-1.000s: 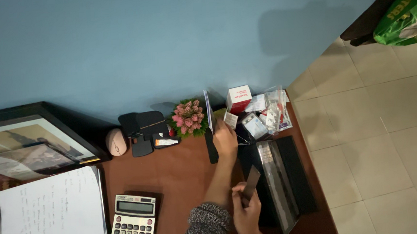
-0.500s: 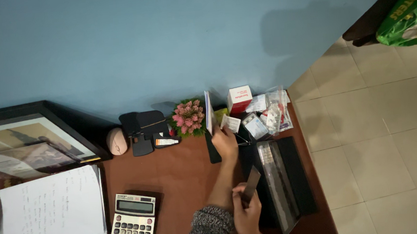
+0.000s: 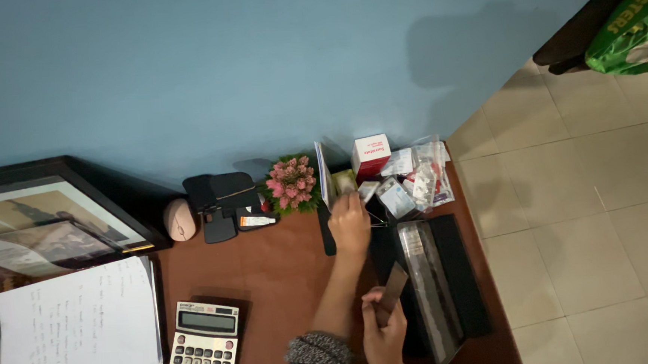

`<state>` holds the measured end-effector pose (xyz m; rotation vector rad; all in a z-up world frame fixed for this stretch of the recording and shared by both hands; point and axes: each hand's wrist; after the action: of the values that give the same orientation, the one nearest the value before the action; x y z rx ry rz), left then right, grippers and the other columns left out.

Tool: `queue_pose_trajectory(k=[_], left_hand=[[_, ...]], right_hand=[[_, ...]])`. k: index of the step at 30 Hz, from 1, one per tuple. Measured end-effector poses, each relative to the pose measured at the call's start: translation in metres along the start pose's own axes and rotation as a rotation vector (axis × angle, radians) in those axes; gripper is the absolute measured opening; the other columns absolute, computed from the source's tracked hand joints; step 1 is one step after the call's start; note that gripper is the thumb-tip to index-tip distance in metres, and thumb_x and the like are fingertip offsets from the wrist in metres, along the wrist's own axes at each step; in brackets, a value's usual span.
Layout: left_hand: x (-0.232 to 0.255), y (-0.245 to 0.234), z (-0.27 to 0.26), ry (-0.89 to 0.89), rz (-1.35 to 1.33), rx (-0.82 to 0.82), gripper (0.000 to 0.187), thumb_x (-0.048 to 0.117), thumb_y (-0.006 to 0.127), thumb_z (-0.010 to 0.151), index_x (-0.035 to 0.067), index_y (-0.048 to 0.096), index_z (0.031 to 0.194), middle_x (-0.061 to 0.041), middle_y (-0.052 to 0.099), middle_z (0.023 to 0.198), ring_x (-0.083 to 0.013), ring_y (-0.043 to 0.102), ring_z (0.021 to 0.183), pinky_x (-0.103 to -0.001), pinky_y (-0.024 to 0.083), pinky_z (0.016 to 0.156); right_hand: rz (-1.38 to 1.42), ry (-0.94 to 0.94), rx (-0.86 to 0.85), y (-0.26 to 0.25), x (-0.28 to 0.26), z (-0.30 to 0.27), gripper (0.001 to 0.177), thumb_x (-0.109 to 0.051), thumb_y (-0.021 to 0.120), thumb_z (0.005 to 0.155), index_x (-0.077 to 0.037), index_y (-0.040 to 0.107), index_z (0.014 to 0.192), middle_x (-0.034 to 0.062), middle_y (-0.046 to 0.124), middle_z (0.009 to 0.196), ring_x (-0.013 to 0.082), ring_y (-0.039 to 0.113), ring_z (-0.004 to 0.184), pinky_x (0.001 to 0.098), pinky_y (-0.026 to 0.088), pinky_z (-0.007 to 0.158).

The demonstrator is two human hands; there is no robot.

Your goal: The person moves a calculator, papers, and various small office and medical supplies on a desk, then places items into a plastic bag and carries a green container to a dining table where they fold a red plastic bag.

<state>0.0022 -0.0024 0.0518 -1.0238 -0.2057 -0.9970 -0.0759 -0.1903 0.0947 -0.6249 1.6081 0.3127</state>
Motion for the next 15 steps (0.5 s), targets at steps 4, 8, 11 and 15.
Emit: queue_pose_trajectory(k=[4,8,11,15], left_hand=[[-0.007,0.0,0.004,0.026,0.067,-0.077,0.008,0.007,0.065,0.091,0.007,0.068,0.099,-0.012,0.07,0.097,-0.0317,0.072,0.087,-0.041,0.06,0.072],[-0.007,-0.003,0.015,-0.021,0.057,-0.215,0.026,0.004,0.064,0.088,0.004,0.063,0.114,-0.018,0.069,0.107,-0.0358,0.071,0.083,-0.042,0.059,0.068],[0.002,-0.007,0.024,-0.108,0.069,-0.315,0.045,0.001,0.064,0.082,0.001,0.051,0.125,-0.025,0.064,0.12,-0.0396,0.07,0.082,-0.044,0.059,0.068],[0.004,-0.006,0.028,-0.161,-0.026,-0.341,0.064,0.0,0.066,0.081,0.002,0.041,0.14,-0.023,0.061,0.121,-0.0423,0.068,0.098,-0.047,0.057,0.08]], right_hand=[[0.034,-0.002,-0.007,-0.001,0.007,0.001,0.008,0.002,0.062,0.093,-0.004,0.062,0.098,0.0055,0.063,0.097,0.01,0.061,0.073,0.0251,0.049,0.063],[0.026,-0.04,-0.006,0.001,0.008,-0.001,0.006,0.002,0.063,0.094,-0.003,0.064,0.096,0.0067,0.063,0.098,0.011,0.06,0.076,0.0254,0.05,0.066],[0.023,-0.039,-0.008,0.003,0.005,-0.002,0.005,0.001,0.063,0.094,-0.004,0.063,0.095,0.0053,0.063,0.1,0.0098,0.062,0.076,0.0248,0.051,0.065],[-0.034,-0.123,-0.037,-0.002,0.006,0.0,0.005,0.002,0.062,0.094,-0.003,0.063,0.096,0.0058,0.064,0.099,0.0095,0.061,0.077,0.0244,0.051,0.065]])
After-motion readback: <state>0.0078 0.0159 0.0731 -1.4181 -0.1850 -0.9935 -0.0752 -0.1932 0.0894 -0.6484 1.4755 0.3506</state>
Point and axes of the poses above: each hand's wrist, its own z-axis towards the middle knuckle, its own y-axis out of the palm, x = y × z
